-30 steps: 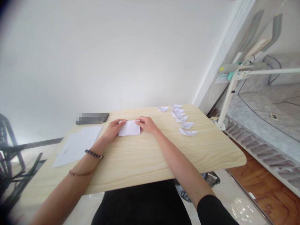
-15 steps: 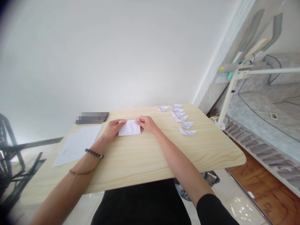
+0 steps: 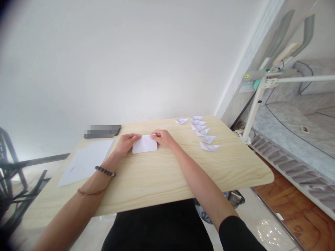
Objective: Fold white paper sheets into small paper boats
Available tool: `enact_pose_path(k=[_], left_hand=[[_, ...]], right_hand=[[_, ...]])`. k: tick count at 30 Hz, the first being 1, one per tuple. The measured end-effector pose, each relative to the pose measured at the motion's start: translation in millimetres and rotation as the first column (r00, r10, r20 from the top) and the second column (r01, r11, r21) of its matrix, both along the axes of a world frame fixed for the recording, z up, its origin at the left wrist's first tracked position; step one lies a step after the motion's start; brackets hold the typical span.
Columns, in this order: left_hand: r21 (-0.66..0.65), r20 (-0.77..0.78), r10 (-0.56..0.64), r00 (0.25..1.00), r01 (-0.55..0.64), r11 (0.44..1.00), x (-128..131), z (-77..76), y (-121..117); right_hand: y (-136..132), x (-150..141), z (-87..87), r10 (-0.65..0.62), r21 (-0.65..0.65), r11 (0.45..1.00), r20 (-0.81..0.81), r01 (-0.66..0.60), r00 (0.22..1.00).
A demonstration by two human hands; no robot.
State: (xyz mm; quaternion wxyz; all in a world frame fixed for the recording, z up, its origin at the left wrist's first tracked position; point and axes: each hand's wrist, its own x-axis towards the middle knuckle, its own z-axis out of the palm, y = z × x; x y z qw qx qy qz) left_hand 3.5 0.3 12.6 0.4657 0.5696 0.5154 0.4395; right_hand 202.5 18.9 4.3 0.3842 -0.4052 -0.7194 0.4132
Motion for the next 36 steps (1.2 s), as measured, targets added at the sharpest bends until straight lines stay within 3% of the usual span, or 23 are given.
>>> enact_pose_path(k=[7, 16, 36], left_hand=[[-0.019, -0.108, 0.007, 0.994, -0.009, 1.000, 5.4, 1.8, -3.2], [-0.001, -0.171, -0.037, 0.985, 0.038, 0.999, 7.3, 1.6, -5.0], [-0.028, -0.114, -0.087, 0.990, 0.084, 0.996, 8.6, 0.4, -3.8]], right_hand=[[-7.0, -10.3, 3.6, -0.081, 0.152, 0.986, 0.123, 0.062, 0.989], [-11.7, -19.0, 1.4, -0.124, 0.209, 0.974, 0.157, 0.089, 0.980], [-10.4, -15.0, 8.2, -0.048, 0.118, 0.993, 0.156, 0.030, 0.987]])
